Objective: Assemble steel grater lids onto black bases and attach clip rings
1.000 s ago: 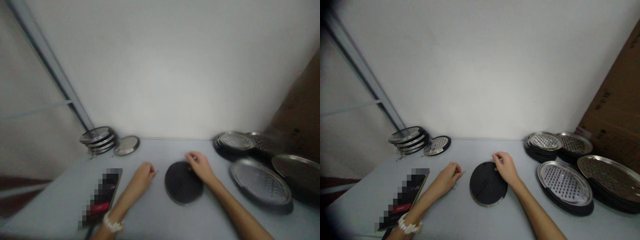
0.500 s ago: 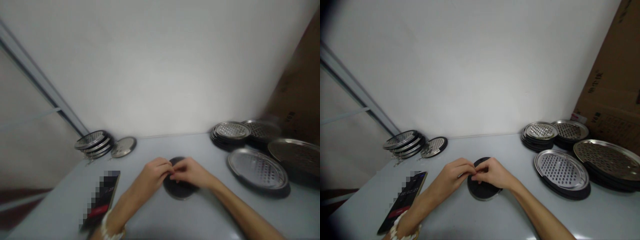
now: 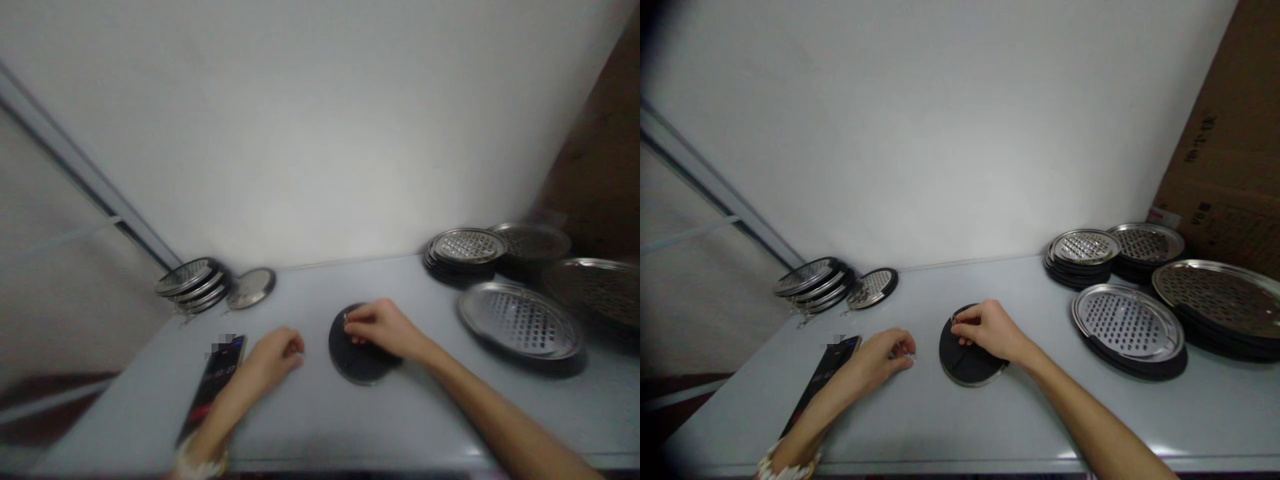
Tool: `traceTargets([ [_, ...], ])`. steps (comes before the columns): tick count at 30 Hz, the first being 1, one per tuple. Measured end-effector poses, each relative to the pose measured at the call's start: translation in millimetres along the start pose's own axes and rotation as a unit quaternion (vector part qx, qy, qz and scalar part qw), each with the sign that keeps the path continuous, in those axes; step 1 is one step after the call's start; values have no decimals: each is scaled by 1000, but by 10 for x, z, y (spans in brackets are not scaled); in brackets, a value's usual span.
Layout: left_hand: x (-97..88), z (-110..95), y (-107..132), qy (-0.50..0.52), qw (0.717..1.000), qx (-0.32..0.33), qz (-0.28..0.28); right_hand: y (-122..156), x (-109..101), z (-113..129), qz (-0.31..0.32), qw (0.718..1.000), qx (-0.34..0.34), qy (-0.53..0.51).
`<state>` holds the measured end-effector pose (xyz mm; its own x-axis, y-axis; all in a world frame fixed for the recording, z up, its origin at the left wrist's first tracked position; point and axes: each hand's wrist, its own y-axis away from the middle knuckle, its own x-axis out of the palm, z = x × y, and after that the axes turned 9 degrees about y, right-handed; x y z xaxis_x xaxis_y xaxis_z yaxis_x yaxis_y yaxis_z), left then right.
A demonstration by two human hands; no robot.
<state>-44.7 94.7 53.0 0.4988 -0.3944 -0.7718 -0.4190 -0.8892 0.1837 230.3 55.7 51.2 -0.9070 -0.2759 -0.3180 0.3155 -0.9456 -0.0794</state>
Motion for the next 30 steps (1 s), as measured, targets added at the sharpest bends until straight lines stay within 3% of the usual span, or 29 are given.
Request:
traceTargets([
  [8, -41, -13, -159, 79, 996, -16, 32, -11, 27, -25, -30, 994, -44, 97],
  [14, 97, -394, -67, 164, 986, 16, 25, 0, 76, -34, -49, 974, -104, 197],
  [17, 242, -597, -26, 257, 965, 39, 26, 12, 105, -36, -58, 961, -128, 237],
  [21, 378, -699, -46, 363, 931, 35, 2, 24, 127, -40, -66, 949, -149, 269],
  [30, 363, -709, -27, 453, 891, 21, -19, 32, 164, -78, -77, 932, -184, 302],
])
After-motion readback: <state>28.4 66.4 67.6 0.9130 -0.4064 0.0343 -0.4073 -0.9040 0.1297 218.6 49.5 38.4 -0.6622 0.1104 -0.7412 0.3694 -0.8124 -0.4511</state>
